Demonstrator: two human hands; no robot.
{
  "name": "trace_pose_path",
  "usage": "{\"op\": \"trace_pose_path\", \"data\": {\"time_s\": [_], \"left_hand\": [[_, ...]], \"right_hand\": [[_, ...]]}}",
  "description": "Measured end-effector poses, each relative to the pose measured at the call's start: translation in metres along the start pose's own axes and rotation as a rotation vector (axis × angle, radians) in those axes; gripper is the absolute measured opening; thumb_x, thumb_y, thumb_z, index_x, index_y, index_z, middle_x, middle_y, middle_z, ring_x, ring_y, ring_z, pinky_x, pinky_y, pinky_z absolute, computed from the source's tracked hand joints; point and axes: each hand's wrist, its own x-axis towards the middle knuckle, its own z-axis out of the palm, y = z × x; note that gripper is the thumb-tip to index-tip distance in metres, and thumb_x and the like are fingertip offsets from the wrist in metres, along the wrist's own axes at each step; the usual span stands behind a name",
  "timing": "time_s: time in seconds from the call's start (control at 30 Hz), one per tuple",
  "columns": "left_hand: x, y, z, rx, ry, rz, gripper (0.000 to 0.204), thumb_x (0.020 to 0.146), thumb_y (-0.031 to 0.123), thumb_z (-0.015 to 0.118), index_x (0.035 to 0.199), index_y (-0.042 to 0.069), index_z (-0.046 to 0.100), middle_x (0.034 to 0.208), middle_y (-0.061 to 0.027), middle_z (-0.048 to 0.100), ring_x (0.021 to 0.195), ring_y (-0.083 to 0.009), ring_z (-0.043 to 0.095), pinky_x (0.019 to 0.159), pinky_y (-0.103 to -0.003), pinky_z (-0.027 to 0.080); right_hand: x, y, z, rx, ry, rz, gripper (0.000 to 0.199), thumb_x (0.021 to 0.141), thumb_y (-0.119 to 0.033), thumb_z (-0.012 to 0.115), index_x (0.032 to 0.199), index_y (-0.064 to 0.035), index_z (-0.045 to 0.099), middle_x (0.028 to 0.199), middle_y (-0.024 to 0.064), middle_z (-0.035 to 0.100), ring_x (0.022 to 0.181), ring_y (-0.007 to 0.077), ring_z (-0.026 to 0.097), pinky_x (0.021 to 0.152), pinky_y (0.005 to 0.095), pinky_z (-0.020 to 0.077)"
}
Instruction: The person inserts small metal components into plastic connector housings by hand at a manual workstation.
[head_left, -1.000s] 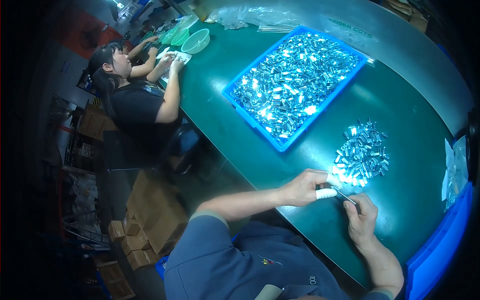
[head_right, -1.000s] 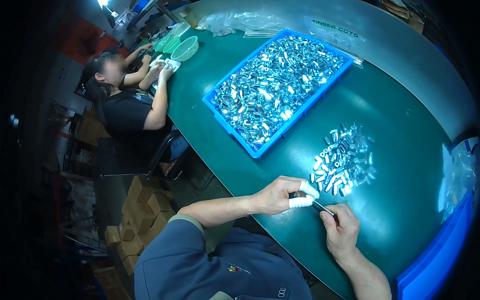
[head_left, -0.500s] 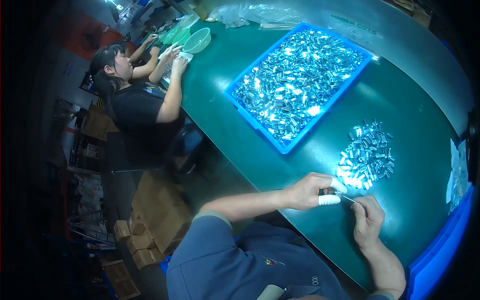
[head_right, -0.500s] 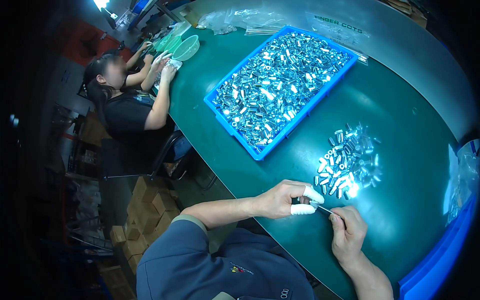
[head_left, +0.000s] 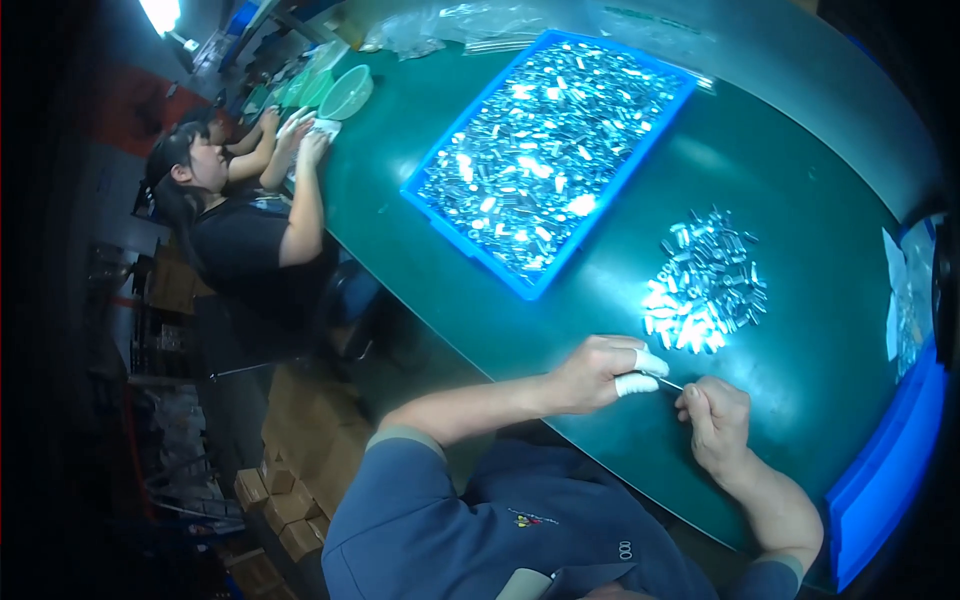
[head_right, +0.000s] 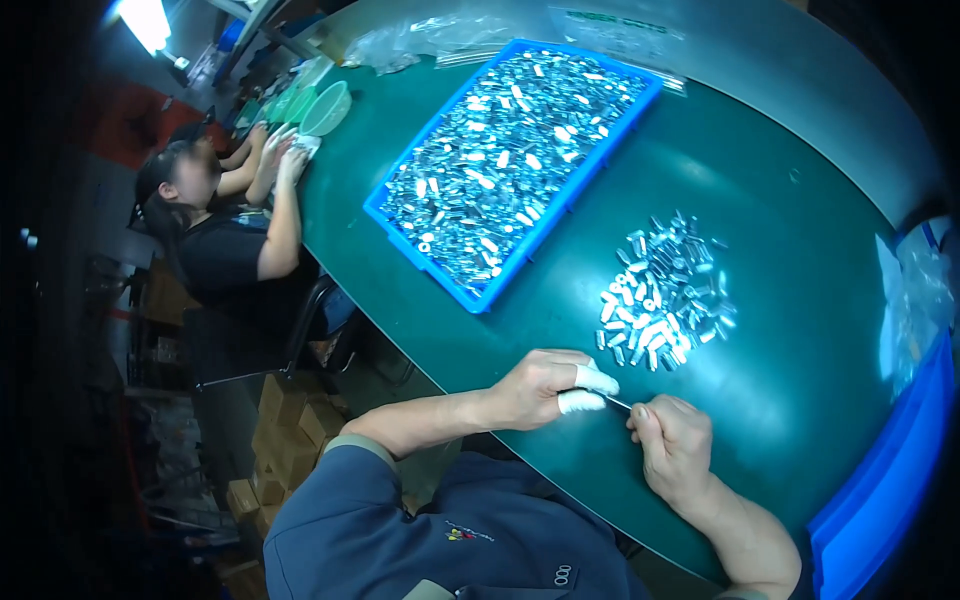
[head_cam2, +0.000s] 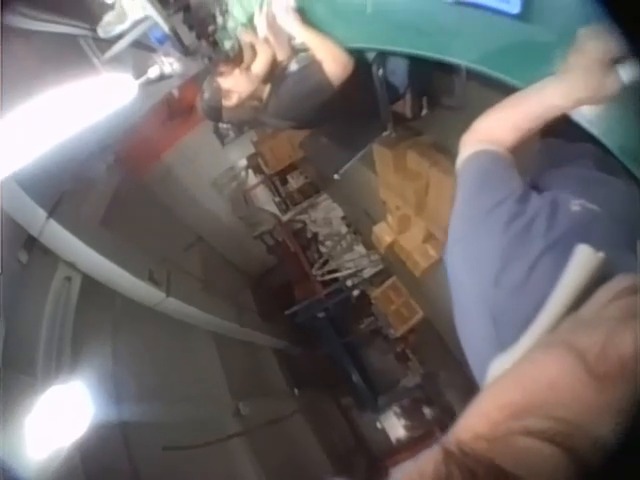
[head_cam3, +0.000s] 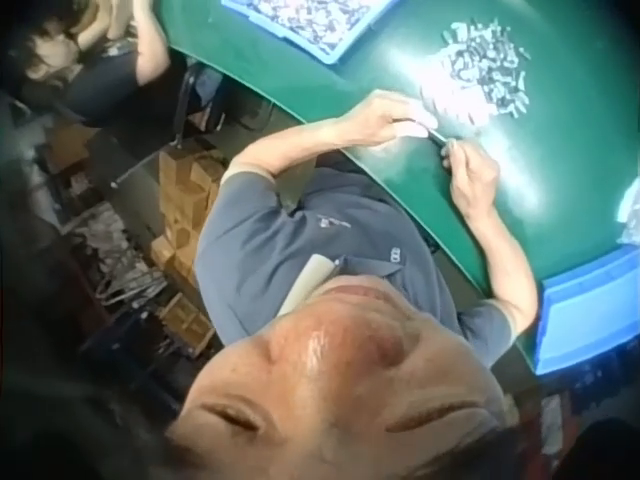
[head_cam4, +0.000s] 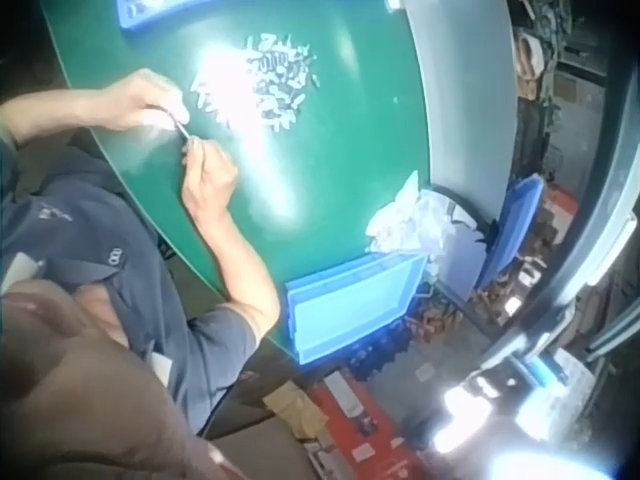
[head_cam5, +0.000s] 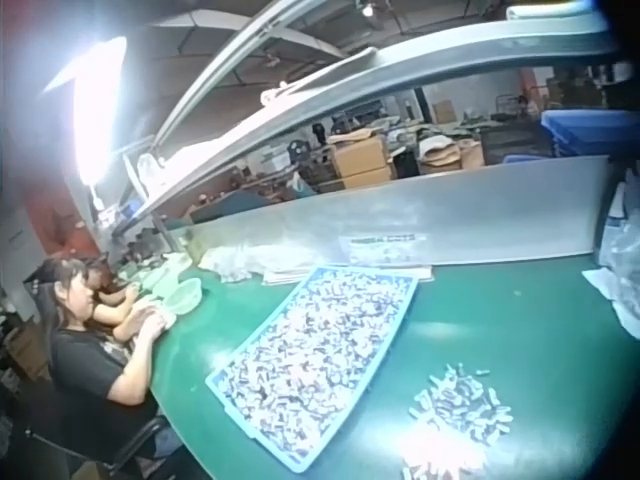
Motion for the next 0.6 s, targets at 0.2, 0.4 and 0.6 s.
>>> {"op": "trace_pose_path", "data": {"time_s": [0.2,0.4,0.6], "left_hand": [[0.009,0.004,0.011,0.085,-0.02,0.089,0.023,0.083,0.008,0.079,0.104,0.001,0.074,0.078,-0.0109,0.066,0.069,-0.0266,0.065,0.062,-0.038,0.052],[0.007,0.014,0.008,0.063,-0.046,-0.035,0.026,0.085,0.006,0.078,0.111,0.001,0.072,0.085,-0.0105,0.069,0.075,-0.0232,0.068,0.066,-0.034,0.053],[0.002,0.011,0.01,0.092,-0.056,-0.049,0.024,0.087,0.007,0.077,0.11,0.001,0.072,0.087,-0.0093,0.069,0.075,-0.0196,0.066,0.066,-0.033,0.052]], "right_hand": [[-0.002,-0.004,0.002,0.035,-0.04,0.081,0.03,0.101,-0.013,0.058,0.074,-0.0013,0.065,0.063,0.0094,0.063,0.054,0.0223,0.062,0.052,0.0357,0.0469],[-0.004,0.001,0.006,0.068,0.03,0.044,0.021,0.1,-0.013,0.06,0.083,-0.0019,0.067,0.07,0.0096,0.064,0.062,0.0232,0.063,0.058,0.0367,0.0484],[-0.005,-0.002,0.005,0.092,0.063,-0.008,0.017,0.098,-0.013,0.063,0.088,-0.0005,0.068,0.08,0.0122,0.066,0.068,0.0273,0.063,0.062,0.0396,0.0486]]}}
